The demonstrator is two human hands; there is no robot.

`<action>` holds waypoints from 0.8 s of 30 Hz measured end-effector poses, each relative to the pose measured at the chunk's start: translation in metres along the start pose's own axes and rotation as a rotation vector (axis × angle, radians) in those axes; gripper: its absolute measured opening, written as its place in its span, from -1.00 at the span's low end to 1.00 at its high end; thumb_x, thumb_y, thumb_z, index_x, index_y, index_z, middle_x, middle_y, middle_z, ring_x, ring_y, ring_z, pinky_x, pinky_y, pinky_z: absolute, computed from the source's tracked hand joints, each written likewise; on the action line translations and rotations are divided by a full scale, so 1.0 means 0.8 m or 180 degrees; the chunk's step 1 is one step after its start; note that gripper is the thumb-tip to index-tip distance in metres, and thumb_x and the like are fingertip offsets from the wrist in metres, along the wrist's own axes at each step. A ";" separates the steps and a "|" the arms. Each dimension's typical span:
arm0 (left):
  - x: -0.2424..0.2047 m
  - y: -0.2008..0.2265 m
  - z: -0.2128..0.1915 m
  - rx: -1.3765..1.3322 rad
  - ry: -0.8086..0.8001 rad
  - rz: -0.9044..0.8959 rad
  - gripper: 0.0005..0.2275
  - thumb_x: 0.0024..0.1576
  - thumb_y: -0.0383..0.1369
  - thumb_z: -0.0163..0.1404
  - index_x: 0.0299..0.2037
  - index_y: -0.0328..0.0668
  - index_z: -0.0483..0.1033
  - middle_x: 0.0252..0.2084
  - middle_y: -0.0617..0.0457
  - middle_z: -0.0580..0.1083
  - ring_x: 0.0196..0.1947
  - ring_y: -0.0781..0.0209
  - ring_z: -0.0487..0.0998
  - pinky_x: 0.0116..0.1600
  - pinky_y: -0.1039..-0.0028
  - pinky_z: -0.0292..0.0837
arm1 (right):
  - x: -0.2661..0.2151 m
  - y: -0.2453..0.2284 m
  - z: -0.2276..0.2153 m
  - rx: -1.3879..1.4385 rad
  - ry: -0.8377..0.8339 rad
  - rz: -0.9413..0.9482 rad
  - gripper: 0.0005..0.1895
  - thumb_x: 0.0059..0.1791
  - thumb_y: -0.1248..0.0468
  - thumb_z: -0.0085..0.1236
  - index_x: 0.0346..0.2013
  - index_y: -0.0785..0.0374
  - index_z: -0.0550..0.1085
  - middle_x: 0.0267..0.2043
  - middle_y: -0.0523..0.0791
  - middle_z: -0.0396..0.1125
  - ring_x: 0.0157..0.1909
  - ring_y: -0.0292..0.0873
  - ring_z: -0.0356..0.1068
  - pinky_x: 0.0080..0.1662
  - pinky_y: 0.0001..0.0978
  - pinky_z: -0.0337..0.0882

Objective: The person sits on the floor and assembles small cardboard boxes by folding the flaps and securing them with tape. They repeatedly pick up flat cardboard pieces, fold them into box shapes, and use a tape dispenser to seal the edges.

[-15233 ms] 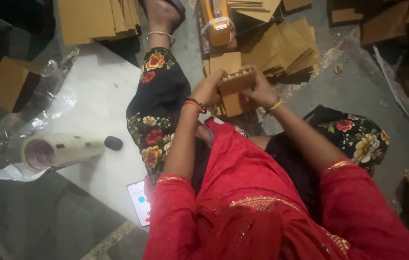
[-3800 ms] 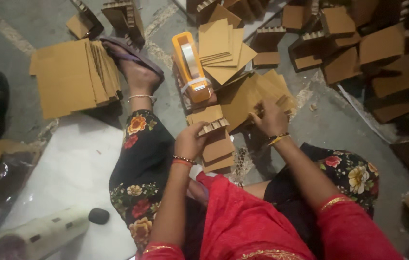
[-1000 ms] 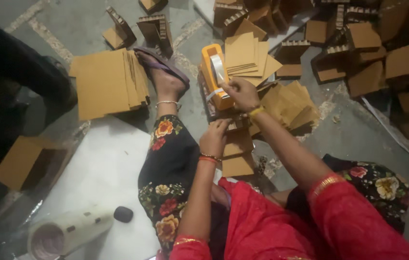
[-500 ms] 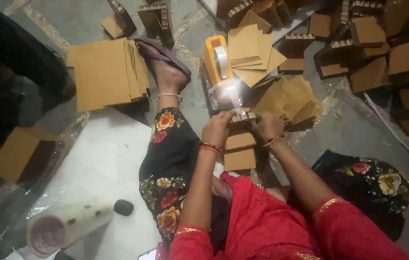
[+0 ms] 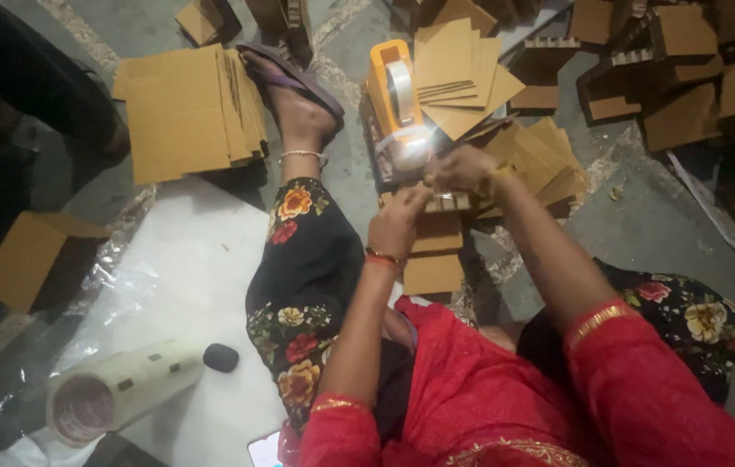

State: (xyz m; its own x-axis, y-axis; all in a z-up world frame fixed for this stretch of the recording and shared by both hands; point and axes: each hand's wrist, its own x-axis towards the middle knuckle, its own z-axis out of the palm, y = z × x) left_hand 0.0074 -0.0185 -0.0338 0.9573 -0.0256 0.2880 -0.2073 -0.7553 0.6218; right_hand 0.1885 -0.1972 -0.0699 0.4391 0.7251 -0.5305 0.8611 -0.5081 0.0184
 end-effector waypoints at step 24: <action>-0.055 0.006 0.022 -0.1322 0.1320 -0.1713 -0.44 0.08 -0.26 0.27 0.22 -0.26 0.29 -0.01 -0.23 0.52 0.00 -0.19 0.55 0.04 0.15 0.49 | -0.142 -0.201 -0.028 0.3166 0.4347 0.0802 -0.30 -0.04 0.25 0.34 0.31 0.28 0.23 0.17 0.05 0.29 0.17 -0.09 0.32 0.12 -0.23 0.36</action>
State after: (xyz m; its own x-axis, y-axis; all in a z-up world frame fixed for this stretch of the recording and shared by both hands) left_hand -0.0322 -0.0324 -0.0566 0.8112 0.5808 0.0679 0.1259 -0.2868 0.9497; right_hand 0.0056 -0.1873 0.0062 0.8686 0.1599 0.4691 0.4941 -0.3522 -0.7949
